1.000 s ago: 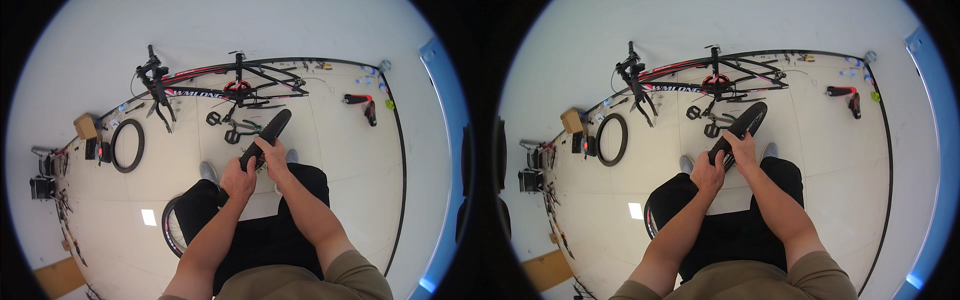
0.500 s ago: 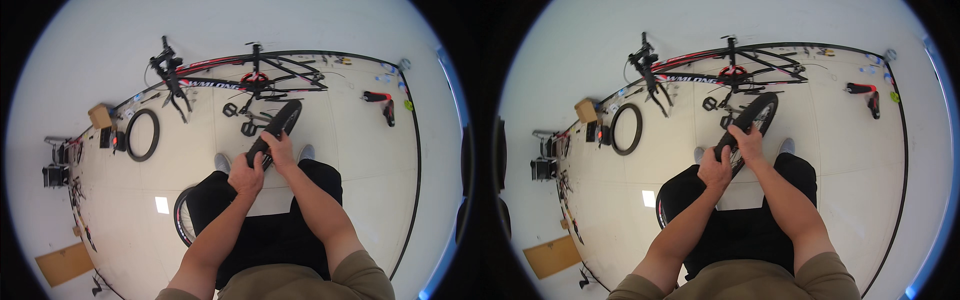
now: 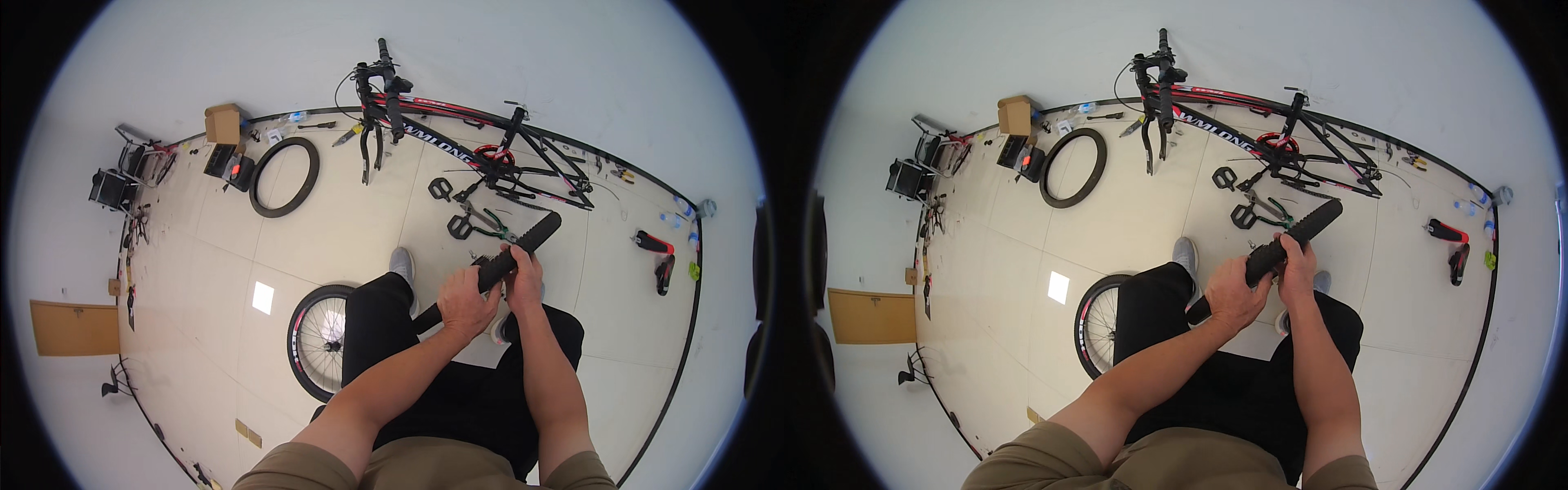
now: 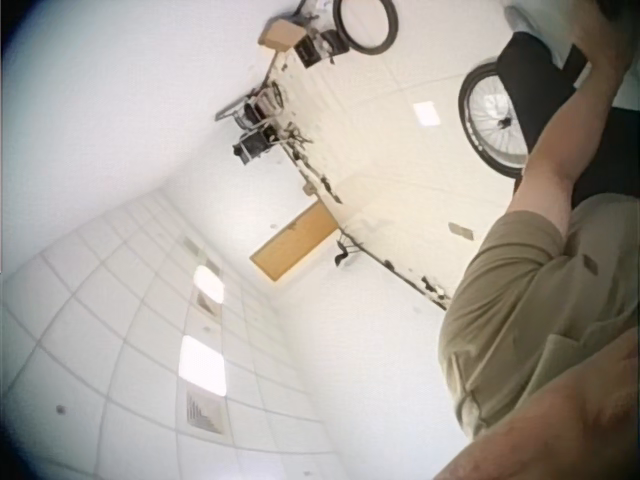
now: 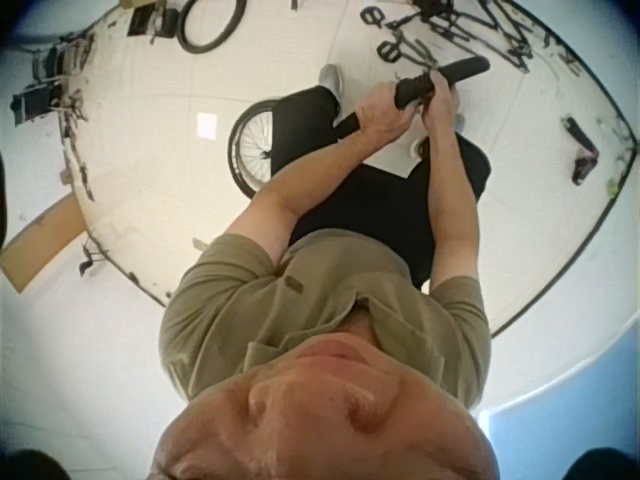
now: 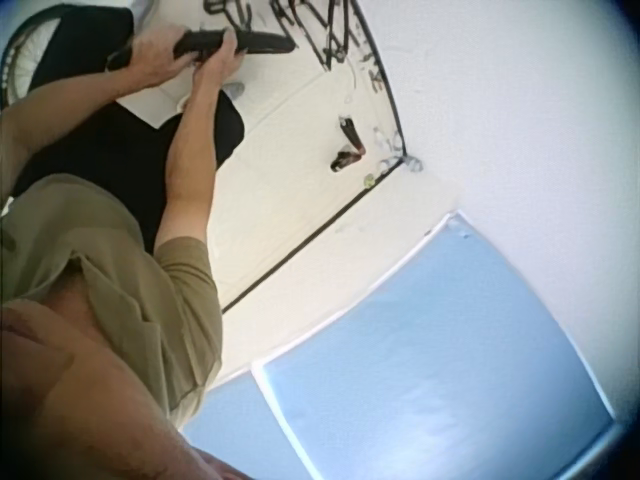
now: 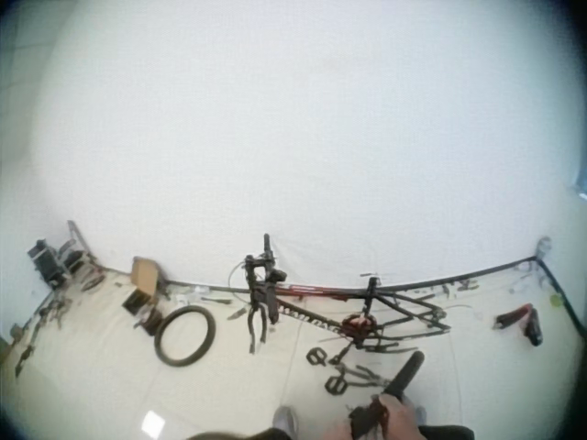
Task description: The person mounts a bicycle tire onto a wheel rim by hand, repeatedly seating the tire bead around the rim and pressing it into place. The person rotates the wheel and adjusts the tire to ensure it is properly seated.
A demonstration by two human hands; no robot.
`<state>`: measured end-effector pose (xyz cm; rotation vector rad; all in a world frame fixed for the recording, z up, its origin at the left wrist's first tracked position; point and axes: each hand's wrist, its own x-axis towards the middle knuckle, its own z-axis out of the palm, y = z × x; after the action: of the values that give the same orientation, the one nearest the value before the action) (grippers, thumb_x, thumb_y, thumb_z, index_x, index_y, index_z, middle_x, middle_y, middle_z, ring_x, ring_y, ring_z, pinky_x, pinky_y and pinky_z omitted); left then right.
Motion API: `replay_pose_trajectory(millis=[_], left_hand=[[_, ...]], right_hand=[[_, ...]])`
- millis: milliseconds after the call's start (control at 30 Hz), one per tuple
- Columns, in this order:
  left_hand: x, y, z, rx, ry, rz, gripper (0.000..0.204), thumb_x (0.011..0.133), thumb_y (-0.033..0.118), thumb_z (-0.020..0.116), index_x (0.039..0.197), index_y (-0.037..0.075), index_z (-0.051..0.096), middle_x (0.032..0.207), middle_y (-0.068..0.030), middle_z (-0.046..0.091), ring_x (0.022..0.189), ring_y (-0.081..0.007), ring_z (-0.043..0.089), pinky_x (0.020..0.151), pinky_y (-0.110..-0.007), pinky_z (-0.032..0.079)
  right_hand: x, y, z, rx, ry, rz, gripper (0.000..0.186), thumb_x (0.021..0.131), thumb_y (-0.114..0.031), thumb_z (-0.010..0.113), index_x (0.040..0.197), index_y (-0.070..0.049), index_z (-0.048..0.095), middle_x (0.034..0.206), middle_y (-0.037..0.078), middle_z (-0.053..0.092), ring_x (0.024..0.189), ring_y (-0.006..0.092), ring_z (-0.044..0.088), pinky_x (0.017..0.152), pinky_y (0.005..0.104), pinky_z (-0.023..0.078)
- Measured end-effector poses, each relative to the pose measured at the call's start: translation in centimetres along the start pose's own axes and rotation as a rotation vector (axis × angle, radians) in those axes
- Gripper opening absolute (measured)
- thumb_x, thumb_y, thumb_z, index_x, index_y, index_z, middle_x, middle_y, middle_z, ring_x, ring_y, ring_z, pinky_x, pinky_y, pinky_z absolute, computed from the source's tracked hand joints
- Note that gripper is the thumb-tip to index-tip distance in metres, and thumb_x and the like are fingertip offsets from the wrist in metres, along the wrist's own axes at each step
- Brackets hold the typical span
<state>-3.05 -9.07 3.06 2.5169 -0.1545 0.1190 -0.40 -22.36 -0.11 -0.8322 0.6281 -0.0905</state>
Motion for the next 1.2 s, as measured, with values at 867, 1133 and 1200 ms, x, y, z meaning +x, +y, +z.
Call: replay_pose_trajectory(millis=[867,1133,1200], left_hand=[[0.5,0.0,-1.5,-0.113,-0.287,0.008,0.047,0.082,0.031,0.08,0.118,0.007,0.06,0.103,-0.0186,0.067,0.092,-0.0412,0.068,0.079,-0.052,0.053],[0.3,-2.3,-3.2,-0.372,-0.559,-0.209,0.052,0.083,0.023,0.072,0.13,0.003,0.058,0.102,-0.0254,0.071,0.097,-0.042,0.07,0.085,-0.047,0.054],[-0.3,-1.8,-4.4,-0.309,-0.5,-0.309,0.052,0.085,0.025,0.071,0.132,0.007,0.057,0.099,-0.0249,0.072,0.095,-0.045,0.069,0.083,-0.05,0.054]], right_hand=[[-0.1,-0.4,-1.4,0.125,-0.034,0.014,0.029,0.093,-0.021,0.069,0.115,-0.004,0.059,0.107,0.007,0.066,0.093,0.0173,0.063,0.084,0.0358,0.054],[-1.6,-0.7,2.2,0.031,-0.073,0.063,0.031,0.092,-0.022,0.072,0.113,-0.004,0.059,0.094,0.004,0.062,0.083,0.017,0.062,0.075,0.0336,0.053],[-1.8,-0.6,3.4,-0.027,-0.129,0.095,0.026,0.09,-0.017,0.072,0.111,-0.004,0.061,0.091,0.003,0.061,0.079,0.0152,0.06,0.071,0.0316,0.052]])
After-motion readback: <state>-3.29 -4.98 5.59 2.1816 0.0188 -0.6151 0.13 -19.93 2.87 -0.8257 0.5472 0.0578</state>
